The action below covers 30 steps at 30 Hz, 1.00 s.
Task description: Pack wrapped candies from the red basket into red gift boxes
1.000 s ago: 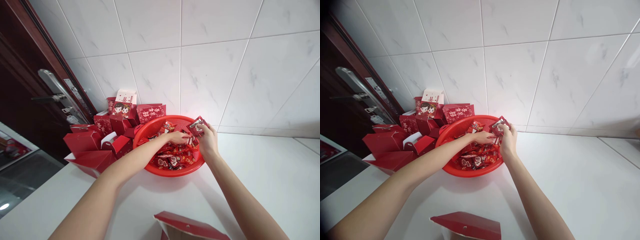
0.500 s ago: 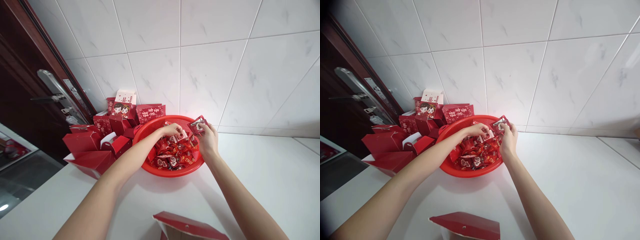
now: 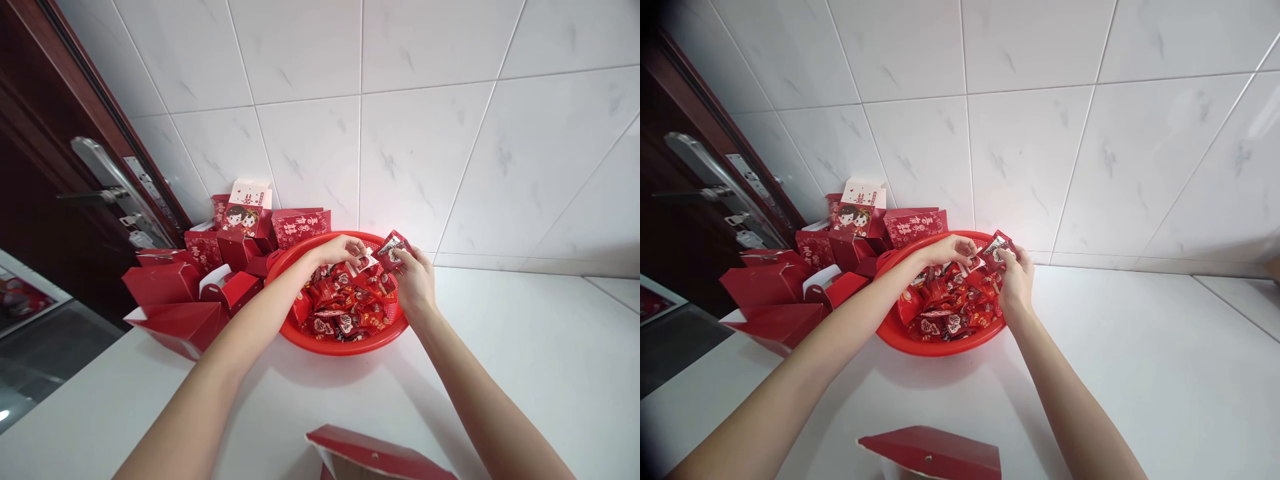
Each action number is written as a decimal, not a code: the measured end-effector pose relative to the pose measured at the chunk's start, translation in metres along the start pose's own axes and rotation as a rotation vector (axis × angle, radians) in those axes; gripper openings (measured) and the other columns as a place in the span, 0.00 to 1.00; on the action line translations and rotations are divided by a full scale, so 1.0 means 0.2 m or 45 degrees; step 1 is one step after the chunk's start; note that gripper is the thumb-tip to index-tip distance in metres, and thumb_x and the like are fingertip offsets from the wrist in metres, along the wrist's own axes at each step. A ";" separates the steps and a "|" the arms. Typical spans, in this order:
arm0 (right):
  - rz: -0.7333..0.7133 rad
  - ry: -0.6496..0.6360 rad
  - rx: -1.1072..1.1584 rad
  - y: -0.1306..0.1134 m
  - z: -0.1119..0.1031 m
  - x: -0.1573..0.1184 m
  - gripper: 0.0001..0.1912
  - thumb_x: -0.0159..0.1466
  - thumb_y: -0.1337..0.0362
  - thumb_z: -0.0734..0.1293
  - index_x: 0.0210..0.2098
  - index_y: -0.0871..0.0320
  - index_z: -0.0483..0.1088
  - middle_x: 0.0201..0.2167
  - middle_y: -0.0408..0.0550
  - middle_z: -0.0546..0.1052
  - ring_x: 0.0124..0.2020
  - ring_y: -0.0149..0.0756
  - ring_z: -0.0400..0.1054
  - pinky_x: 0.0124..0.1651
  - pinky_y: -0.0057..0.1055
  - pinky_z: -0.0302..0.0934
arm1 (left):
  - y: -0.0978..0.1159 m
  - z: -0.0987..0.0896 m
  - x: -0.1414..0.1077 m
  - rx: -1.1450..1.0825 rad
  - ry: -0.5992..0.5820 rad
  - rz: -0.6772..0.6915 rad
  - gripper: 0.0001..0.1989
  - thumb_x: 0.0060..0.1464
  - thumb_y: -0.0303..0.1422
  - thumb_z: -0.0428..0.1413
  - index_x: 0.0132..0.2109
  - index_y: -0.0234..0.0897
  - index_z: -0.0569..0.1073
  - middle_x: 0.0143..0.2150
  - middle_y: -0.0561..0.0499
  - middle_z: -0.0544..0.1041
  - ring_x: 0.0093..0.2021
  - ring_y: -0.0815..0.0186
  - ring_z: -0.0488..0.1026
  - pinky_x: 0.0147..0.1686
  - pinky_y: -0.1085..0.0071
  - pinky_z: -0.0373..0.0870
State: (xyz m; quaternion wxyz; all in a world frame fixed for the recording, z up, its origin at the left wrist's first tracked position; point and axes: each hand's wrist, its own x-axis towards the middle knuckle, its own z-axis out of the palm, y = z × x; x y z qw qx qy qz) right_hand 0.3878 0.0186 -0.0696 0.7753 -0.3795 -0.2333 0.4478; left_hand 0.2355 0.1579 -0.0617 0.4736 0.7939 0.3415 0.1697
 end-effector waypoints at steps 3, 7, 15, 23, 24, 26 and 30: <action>0.006 0.001 0.006 -0.01 0.01 -0.01 0.12 0.46 0.64 0.74 0.30 0.55 0.71 0.24 0.38 0.76 0.23 0.30 0.68 0.23 0.26 0.62 | 0.01 -0.01 0.00 -0.034 0.016 0.018 0.16 0.44 0.25 0.67 0.41 0.31 0.73 0.39 0.48 0.80 0.42 0.63 0.77 0.47 0.64 0.74; 0.031 0.049 0.051 -0.02 0.02 -0.01 0.13 0.44 0.66 0.73 0.28 0.56 0.69 0.21 0.37 0.74 0.22 0.29 0.67 0.22 0.25 0.61 | 0.03 -0.02 -0.01 -0.084 0.013 0.006 0.21 0.44 0.24 0.67 0.47 0.33 0.72 0.38 0.50 0.80 0.40 0.63 0.78 0.45 0.63 0.75; 0.056 0.073 0.025 -0.03 0.02 -0.02 0.12 0.45 0.67 0.72 0.29 0.56 0.69 0.21 0.37 0.74 0.22 0.28 0.65 0.22 0.24 0.59 | -0.01 0.08 0.01 0.104 -0.116 -0.139 0.29 0.45 0.19 0.63 0.56 0.36 0.70 0.34 0.53 0.78 0.35 0.63 0.79 0.38 0.65 0.76; 0.013 0.042 0.003 -0.01 0.01 0.00 0.10 0.46 0.67 0.73 0.27 0.56 0.69 0.22 0.37 0.74 0.22 0.28 0.66 0.24 0.24 0.60 | 0.02 0.20 0.01 1.097 -0.295 0.208 0.17 0.48 0.19 0.59 0.42 0.40 0.83 0.56 0.46 0.74 0.56 0.56 0.70 0.57 0.66 0.67; 0.010 0.047 -0.003 -0.01 0.01 0.00 0.10 0.46 0.67 0.72 0.27 0.56 0.69 0.22 0.37 0.74 0.22 0.27 0.66 0.23 0.24 0.59 | 0.03 0.20 0.01 1.133 -0.350 0.195 0.18 0.47 0.21 0.61 0.44 0.43 0.84 0.58 0.47 0.72 0.58 0.55 0.69 0.58 0.66 0.66; 0.012 0.050 -0.005 -0.01 0.01 0.00 0.10 0.46 0.67 0.72 0.27 0.56 0.69 0.22 0.37 0.74 0.22 0.27 0.66 0.23 0.24 0.59 | 0.04 0.22 0.01 1.189 -0.437 0.111 0.25 0.42 0.24 0.66 0.50 0.47 0.82 0.60 0.47 0.71 0.60 0.53 0.66 0.58 0.64 0.66; 0.019 0.042 -0.005 -0.02 0.01 0.00 0.09 0.46 0.67 0.72 0.26 0.56 0.69 0.22 0.38 0.74 0.22 0.29 0.67 0.24 0.25 0.61 | 0.07 0.24 0.01 1.267 -0.472 0.041 0.29 0.39 0.28 0.68 0.53 0.47 0.82 0.56 0.46 0.73 0.56 0.52 0.68 0.55 0.65 0.68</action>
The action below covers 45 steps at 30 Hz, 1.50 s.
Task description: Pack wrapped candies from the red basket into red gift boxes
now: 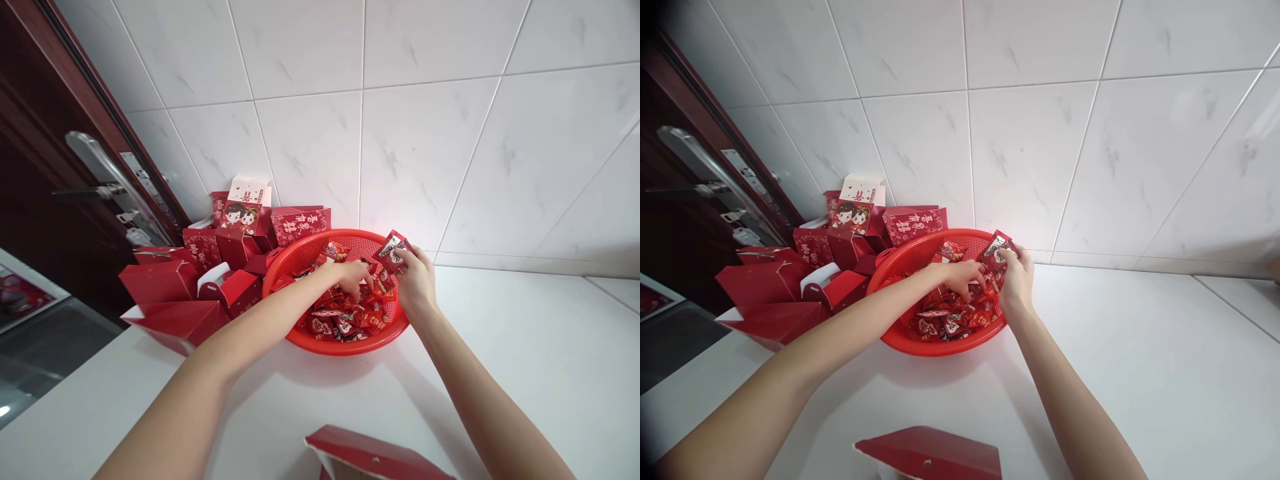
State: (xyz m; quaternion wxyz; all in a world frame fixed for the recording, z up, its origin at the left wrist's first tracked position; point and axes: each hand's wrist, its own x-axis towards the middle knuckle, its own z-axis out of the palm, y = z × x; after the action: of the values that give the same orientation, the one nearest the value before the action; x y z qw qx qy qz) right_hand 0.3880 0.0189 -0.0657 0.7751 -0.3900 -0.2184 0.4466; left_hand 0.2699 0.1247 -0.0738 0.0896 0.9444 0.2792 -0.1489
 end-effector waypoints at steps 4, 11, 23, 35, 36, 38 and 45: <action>0.006 0.005 -0.005 0.00 0.00 0.00 0.09 0.46 0.66 0.72 0.26 0.56 0.69 0.22 0.38 0.74 0.23 0.29 0.66 0.23 0.24 0.60 | 0.01 0.00 -0.01 0.049 0.074 0.019 0.25 0.40 0.29 0.69 0.50 0.44 0.83 0.52 0.46 0.75 0.52 0.55 0.71 0.50 0.69 0.69; -0.002 0.009 0.021 0.01 0.00 0.01 0.10 0.46 0.67 0.73 0.28 0.57 0.70 0.22 0.38 0.74 0.22 0.28 0.66 0.22 0.24 0.59 | -0.06 -0.05 -0.03 -0.391 0.226 -0.019 0.08 0.46 0.27 0.65 0.37 0.37 0.84 0.37 0.52 0.82 0.38 0.64 0.76 0.39 0.74 0.69; 0.031 0.027 0.022 -0.01 0.02 -0.01 0.09 0.45 0.68 0.72 0.26 0.57 0.69 0.21 0.38 0.74 0.22 0.29 0.67 0.23 0.25 0.61 | -0.20 -0.09 -0.13 -0.914 0.384 -0.092 0.05 0.43 0.30 0.60 0.28 0.34 0.81 0.27 0.52 0.80 0.29 0.68 0.73 0.32 0.74 0.67; 0.053 0.040 0.013 -0.03 0.02 -0.02 0.09 0.45 0.68 0.72 0.25 0.57 0.69 0.22 0.38 0.74 0.23 0.29 0.67 0.23 0.23 0.60 | 0.04 0.00 -0.04 -0.120 0.222 0.122 0.12 0.42 0.25 0.66 0.37 0.43 0.84 0.33 0.55 0.83 0.41 0.62 0.76 0.50 0.67 0.62; 0.050 0.040 0.021 -0.03 0.02 -0.02 0.09 0.44 0.68 0.72 0.25 0.57 0.68 0.21 0.38 0.73 0.23 0.28 0.67 0.24 0.23 0.61 | 0.07 0.01 -0.02 -0.033 0.203 0.191 0.15 0.43 0.24 0.65 0.40 0.45 0.85 0.35 0.55 0.84 0.44 0.60 0.76 0.52 0.65 0.61; 0.036 0.036 0.023 -0.02 0.02 -0.02 0.09 0.44 0.69 0.72 0.24 0.57 0.68 0.22 0.38 0.73 0.23 0.28 0.67 0.25 0.24 0.61 | 0.12 0.04 0.00 0.089 0.156 0.274 0.20 0.44 0.22 0.64 0.44 0.47 0.84 0.40 0.52 0.84 0.47 0.58 0.75 0.51 0.64 0.61; 0.002 0.072 0.021 -0.02 0.01 0.00 0.09 0.44 0.68 0.71 0.24 0.57 0.67 0.20 0.37 0.71 0.22 0.27 0.62 0.22 0.23 0.57 | 0.14 0.05 0.01 0.116 0.085 0.219 0.13 0.46 0.29 0.66 0.41 0.49 0.84 0.40 0.52 0.83 0.46 0.57 0.75 0.47 0.65 0.63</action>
State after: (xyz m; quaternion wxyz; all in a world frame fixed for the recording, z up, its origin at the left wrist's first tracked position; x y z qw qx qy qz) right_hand 0.3886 0.0175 -0.0622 0.7839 -0.3961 -0.1923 0.4377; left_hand 0.2835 0.1001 -0.0815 0.0499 0.9724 0.1927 -0.1217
